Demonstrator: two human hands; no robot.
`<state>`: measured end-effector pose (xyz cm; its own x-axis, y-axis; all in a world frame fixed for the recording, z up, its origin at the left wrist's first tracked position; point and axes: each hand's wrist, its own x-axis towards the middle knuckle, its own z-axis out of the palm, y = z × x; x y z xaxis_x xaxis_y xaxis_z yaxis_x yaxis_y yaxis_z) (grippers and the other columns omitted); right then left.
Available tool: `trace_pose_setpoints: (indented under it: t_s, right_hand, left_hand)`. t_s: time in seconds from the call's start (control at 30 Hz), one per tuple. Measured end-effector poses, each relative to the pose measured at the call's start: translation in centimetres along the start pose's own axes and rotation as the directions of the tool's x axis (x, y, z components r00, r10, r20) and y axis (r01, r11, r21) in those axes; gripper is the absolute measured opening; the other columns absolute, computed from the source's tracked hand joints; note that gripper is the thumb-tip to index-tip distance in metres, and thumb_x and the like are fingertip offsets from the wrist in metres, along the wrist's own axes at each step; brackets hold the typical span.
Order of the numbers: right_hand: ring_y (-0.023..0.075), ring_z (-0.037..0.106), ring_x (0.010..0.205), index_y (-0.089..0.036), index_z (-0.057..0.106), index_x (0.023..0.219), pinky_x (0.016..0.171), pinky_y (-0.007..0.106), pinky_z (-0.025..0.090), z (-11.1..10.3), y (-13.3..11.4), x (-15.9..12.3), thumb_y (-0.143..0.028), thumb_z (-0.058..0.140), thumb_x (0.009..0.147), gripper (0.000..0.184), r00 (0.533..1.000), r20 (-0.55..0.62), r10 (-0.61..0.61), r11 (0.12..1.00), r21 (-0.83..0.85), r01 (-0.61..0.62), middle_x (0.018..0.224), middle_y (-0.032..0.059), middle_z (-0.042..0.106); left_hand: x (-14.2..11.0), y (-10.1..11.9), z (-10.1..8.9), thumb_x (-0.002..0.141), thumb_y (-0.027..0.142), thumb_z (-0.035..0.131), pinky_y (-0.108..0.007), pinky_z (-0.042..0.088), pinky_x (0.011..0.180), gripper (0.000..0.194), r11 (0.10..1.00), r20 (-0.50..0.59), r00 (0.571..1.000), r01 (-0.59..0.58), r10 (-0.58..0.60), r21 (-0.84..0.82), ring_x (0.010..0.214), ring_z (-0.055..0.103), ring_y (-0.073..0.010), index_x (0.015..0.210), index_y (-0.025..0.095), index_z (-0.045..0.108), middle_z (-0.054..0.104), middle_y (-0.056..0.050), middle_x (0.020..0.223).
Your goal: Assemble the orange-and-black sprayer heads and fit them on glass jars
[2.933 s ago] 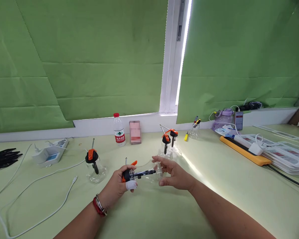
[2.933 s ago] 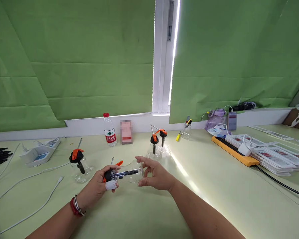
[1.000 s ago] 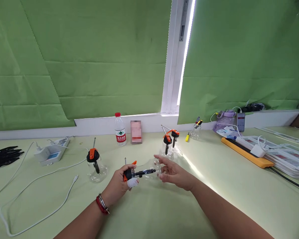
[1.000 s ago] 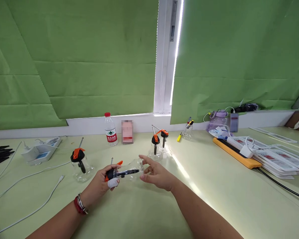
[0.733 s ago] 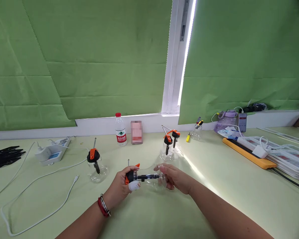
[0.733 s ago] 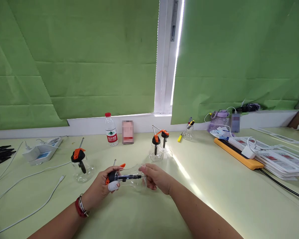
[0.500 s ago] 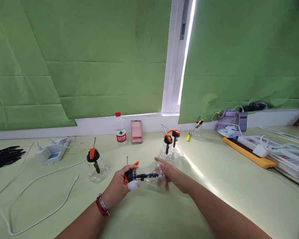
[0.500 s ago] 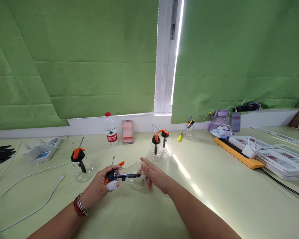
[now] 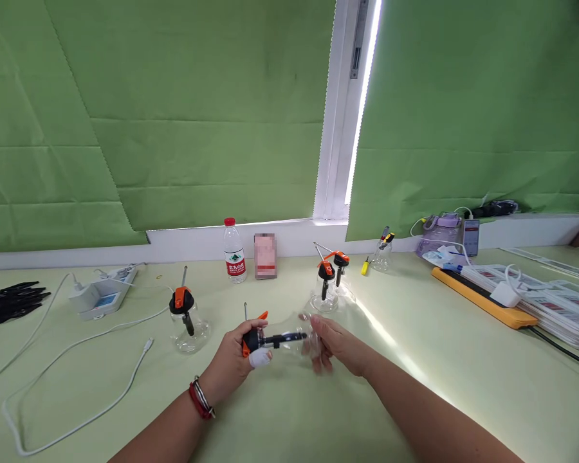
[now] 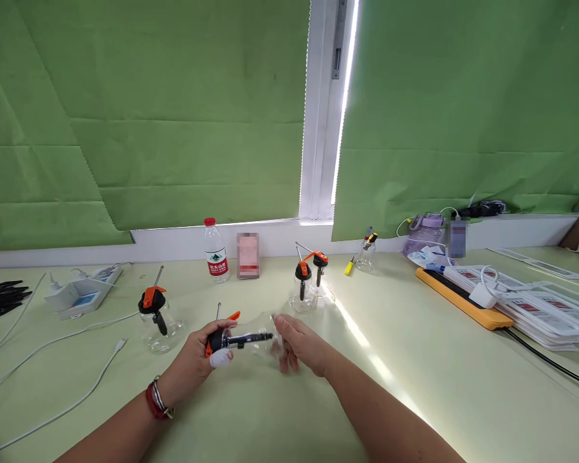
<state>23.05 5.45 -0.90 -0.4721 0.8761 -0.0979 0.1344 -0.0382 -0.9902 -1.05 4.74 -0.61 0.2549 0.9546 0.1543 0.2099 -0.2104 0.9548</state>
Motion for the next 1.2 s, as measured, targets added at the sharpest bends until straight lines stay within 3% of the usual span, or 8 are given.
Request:
trace_pose_setpoints:
  t_s: [0.13, 0.23, 0.33, 0.6, 0.73, 0.97, 1.1, 1.2]
  right_hand:
    - [0.0118, 0.056, 0.081, -0.030, 0.024, 0.141, 0.068, 0.025, 0.047, 0.2, -0.5, -0.4, -0.055, 0.062, 0.077, 0.079, 0.962, -0.036, -0.271, 0.955, -0.132, 0.265, 0.122, 0.0089, 0.050]
    - [0.0081, 0.050, 0.053, -0.025, 0.036, 0.134, 0.046, 0.021, 0.039, 0.2, 0.2, 0.1, -0.065, 0.041, 0.083, 0.065, 0.997, -0.039, -0.064, 0.994, -0.092, 0.060, 0.089, 0.0043, 0.061]
    - [0.0093, 0.045, 0.039, -0.018, 0.039, 0.130, 0.033, 0.019, 0.026, -0.1, 0.8, 0.5, -0.073, 0.016, 0.083, 0.076, 0.977, 0.041, 0.209, 0.978, 0.012, -0.210, 0.065, 0.0026, 0.059]
    - [0.0093, 0.049, 0.071, -0.032, 0.028, 0.138, 0.062, 0.024, 0.043, 0.2, -1.0, -0.5, -0.054, 0.060, 0.078, 0.072, 0.972, -0.044, -0.232, 0.968, -0.111, 0.226, 0.111, 0.0050, 0.049]
    - [0.0059, 0.040, 0.050, -0.030, 0.031, 0.129, 0.047, 0.020, 0.035, 0.6, -0.8, -0.4, -0.058, 0.050, 0.083, 0.057, 0.998, 0.062, -0.032, 0.999, -0.025, 0.034, 0.080, -0.0031, 0.049]
    - [0.0031, 0.033, 0.041, -0.028, 0.037, 0.114, 0.038, 0.015, 0.017, 0.4, 0.4, 0.2, -0.059, 0.047, 0.082, 0.046, 0.990, 0.103, 0.098, 0.984, 0.136, -0.111, 0.073, -0.0051, 0.051]
    - [0.0041, 0.036, 0.041, -0.027, 0.038, 0.116, 0.037, 0.015, 0.020, 0.1, 1.1, 0.6, -0.059, 0.045, 0.083, 0.047, 0.986, 0.123, 0.114, 0.982, 0.135, -0.131, 0.072, -0.0042, 0.054]
    - [0.0098, 0.052, 0.057, -0.024, 0.041, 0.120, 0.047, 0.020, 0.037, -0.3, 0.9, 0.7, -0.057, 0.052, 0.080, 0.053, 0.991, 0.127, 0.046, 0.996, 0.075, -0.056, 0.083, 0.0009, 0.059]
  left_hand:
    - [0.0, 0.0, 0.0, 0.069, 0.038, 0.068, -0.025, 0.043, 0.057, 0.049, 0.996, 0.009, 0.998, 0.069, -0.069, -0.065, 0.062, 0.046, -0.0114, 0.111, 0.016, 0.056, 0.054, -0.003, 0.084]
    - [-0.1, 0.1, 0.2, 0.062, 0.035, 0.075, -0.027, 0.045, 0.066, 0.055, 1.000, 0.070, 0.997, -0.018, 0.018, 0.006, 0.071, 0.051, -0.0148, 0.111, 0.016, 0.059, 0.056, -0.004, 0.085]
    - [-0.2, 0.0, 0.3, 0.057, 0.031, 0.079, -0.028, 0.045, 0.071, 0.059, 0.993, 0.116, 0.991, -0.079, 0.069, 0.090, 0.076, 0.052, -0.0170, 0.110, 0.016, 0.060, 0.057, -0.006, 0.089]
    - [0.1, -0.2, -0.1, 0.068, 0.036, 0.069, -0.026, 0.045, 0.062, 0.047, 0.999, 0.015, 1.000, 0.014, -0.014, -0.034, 0.069, 0.049, -0.0132, 0.110, 0.016, 0.058, 0.055, -0.004, 0.085]
    - [0.0, 0.3, 0.0, 0.068, 0.037, 0.069, -0.025, 0.044, 0.058, 0.051, 0.998, 0.069, 0.997, 0.026, -0.021, -0.065, 0.064, 0.047, -0.0112, 0.113, 0.017, 0.057, 0.054, -0.001, 0.082]
    - [0.0, 0.3, 0.2, 0.067, 0.034, 0.070, -0.027, 0.044, 0.067, 0.042, 0.998, 0.054, 0.998, -0.034, 0.031, 0.053, 0.071, 0.051, -0.0140, 0.104, 0.016, 0.062, 0.057, -0.002, 0.082]
    - [0.0, 0.3, 0.2, 0.069, 0.033, 0.069, -0.027, 0.044, 0.068, 0.042, 0.997, 0.071, 0.997, -0.031, 0.026, 0.069, 0.073, 0.051, -0.0143, 0.106, 0.017, 0.059, 0.055, -0.002, 0.082]
    - [-0.1, 0.5, 0.0, 0.071, 0.032, 0.070, -0.027, 0.045, 0.072, 0.051, 0.999, 0.068, 0.997, -0.043, 0.041, 0.022, 0.079, 0.052, -0.0152, 0.116, 0.019, 0.051, 0.055, -0.003, 0.088]
